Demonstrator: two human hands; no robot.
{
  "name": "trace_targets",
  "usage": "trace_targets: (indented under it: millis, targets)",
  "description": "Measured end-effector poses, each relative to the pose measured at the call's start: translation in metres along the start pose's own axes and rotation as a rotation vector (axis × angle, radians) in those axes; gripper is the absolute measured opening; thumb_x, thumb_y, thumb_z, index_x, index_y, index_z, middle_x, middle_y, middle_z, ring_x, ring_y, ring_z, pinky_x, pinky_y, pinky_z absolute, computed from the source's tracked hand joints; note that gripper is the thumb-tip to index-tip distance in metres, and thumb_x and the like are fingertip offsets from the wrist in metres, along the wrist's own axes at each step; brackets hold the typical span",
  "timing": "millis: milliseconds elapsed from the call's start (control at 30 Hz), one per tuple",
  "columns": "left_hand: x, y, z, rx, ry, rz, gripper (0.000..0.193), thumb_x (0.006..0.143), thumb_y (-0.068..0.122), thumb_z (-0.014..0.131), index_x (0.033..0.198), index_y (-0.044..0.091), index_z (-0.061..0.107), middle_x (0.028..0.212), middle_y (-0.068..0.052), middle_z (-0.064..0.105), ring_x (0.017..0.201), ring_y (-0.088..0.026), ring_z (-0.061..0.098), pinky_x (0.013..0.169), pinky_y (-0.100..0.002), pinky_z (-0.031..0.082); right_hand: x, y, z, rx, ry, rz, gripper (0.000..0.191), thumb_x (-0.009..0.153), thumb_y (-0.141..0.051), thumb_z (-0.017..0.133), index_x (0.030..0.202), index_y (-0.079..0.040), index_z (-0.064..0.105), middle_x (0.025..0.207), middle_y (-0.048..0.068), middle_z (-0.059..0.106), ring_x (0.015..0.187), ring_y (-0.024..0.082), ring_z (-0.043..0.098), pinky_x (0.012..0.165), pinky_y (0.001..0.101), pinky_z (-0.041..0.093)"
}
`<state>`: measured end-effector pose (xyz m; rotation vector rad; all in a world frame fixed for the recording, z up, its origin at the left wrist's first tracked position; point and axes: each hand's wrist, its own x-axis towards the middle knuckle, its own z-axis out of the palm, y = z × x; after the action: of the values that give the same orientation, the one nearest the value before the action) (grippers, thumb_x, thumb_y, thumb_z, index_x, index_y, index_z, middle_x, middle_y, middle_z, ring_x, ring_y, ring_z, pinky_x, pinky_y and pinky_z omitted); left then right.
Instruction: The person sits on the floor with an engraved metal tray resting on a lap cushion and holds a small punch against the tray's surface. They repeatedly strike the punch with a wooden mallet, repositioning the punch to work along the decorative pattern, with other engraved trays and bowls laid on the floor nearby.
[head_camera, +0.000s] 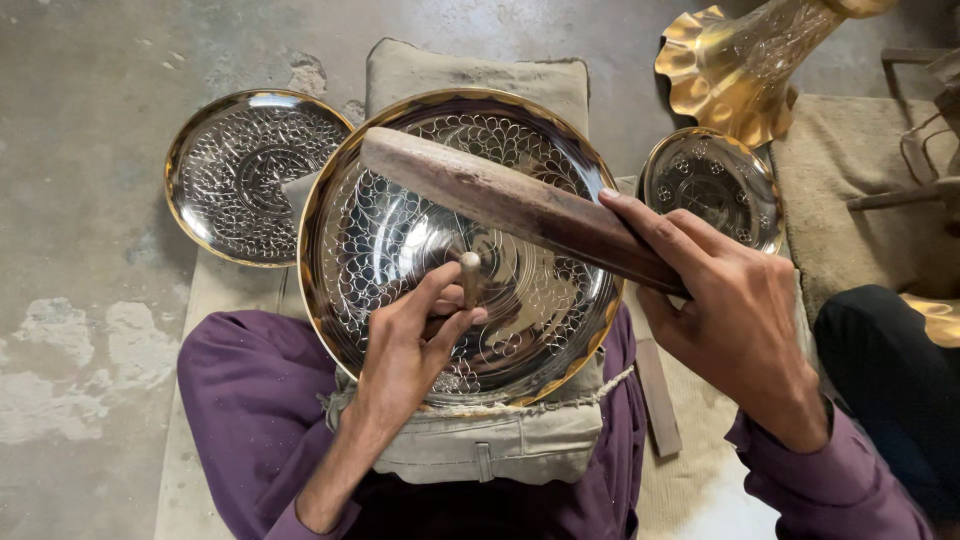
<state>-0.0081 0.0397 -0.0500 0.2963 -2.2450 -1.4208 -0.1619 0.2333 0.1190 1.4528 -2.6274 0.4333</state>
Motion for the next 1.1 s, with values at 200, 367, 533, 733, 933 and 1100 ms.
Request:
trace_targets:
  millis: [200, 367, 533, 733, 933, 1100]
  targets:
    - [-0.001, 0.002, 0.0, 0.053, -0.004, -0.013, 0.05, 0.092, 0.017, 0.074, 0.138, 0.015, 0.054, 0.104, -0.014, 0.079, 0.095, -0.026, 0.08, 0.073, -0.037, 0.071, -0.004, 0.009, 0.004, 0.079, 0.042, -0.032, 0.065, 0.088, -0.012, 0.07, 0.15, -0.021, 0.054, 0.101, 0.006, 0.072, 0.066, 0.019, 0.07, 0.064, 0.035, 0.059]
    - [0.001, 0.0, 0.0, 0.064, -0.028, 0.005, 0.049, 0.093, 0.015, 0.072, 0.139, 0.015, 0.055, 0.105, -0.016, 0.078, 0.093, -0.027, 0.08, 0.069, -0.035, 0.069, -0.006, 0.021, 0.011, -0.213, -0.048, -0.18, 0.062, 0.087, -0.018, 0.074, 0.146, -0.027, 0.059, 0.092, 0.004, 0.074, 0.068, 0.022, 0.072, 0.058, 0.0393, 0.058]
    - [0.003, -0.003, -0.001, 0.002, -0.121, -0.088, 0.045, 0.096, 0.015, 0.069, 0.139, 0.017, 0.055, 0.104, -0.013, 0.08, 0.086, -0.023, 0.081, 0.062, -0.034, 0.07, -0.01, 0.017, 0.019, -0.126, -0.102, -0.027, 0.067, 0.087, -0.015, 0.071, 0.151, -0.024, 0.052, 0.1, 0.004, 0.073, 0.068, 0.019, 0.071, 0.059, 0.0362, 0.059]
    - [0.012, -0.003, -0.005, -0.019, -0.172, 0.102, 0.045, 0.096, 0.009, 0.069, 0.14, 0.014, 0.058, 0.108, -0.016, 0.079, 0.093, -0.023, 0.08, 0.071, -0.035, 0.07, -0.023, 0.016, 0.021, -0.013, -0.041, -0.033, 0.074, 0.081, -0.006, 0.072, 0.151, -0.021, 0.053, 0.103, 0.008, 0.071, 0.077, 0.021, 0.071, 0.063, 0.0376, 0.057]
    - [0.023, 0.016, -0.017, 0.008, -0.302, 0.039, 0.047, 0.091, 0.009, 0.069, 0.137, 0.014, 0.061, 0.108, -0.013, 0.079, 0.089, -0.021, 0.081, 0.076, -0.035, 0.067, -0.056, 0.024, 0.039, 0.17, 0.113, 0.089, 0.075, 0.078, -0.004, 0.07, 0.15, -0.018, 0.052, 0.123, 0.014, 0.069, 0.089, 0.025, 0.07, 0.072, 0.0374, 0.06]
    - [0.038, 0.03, -0.024, 0.056, -0.413, 0.175, 0.048, 0.087, 0.011, 0.07, 0.135, 0.013, 0.064, 0.105, -0.008, 0.079, 0.086, -0.021, 0.078, 0.081, -0.039, 0.065, -0.092, 0.031, 0.067, 0.163, 0.15, 0.224, 0.068, 0.081, -0.002, 0.07, 0.146, -0.016, 0.055, 0.1, 0.008, 0.074, 0.072, 0.022, 0.07, 0.064, 0.0364, 0.057]
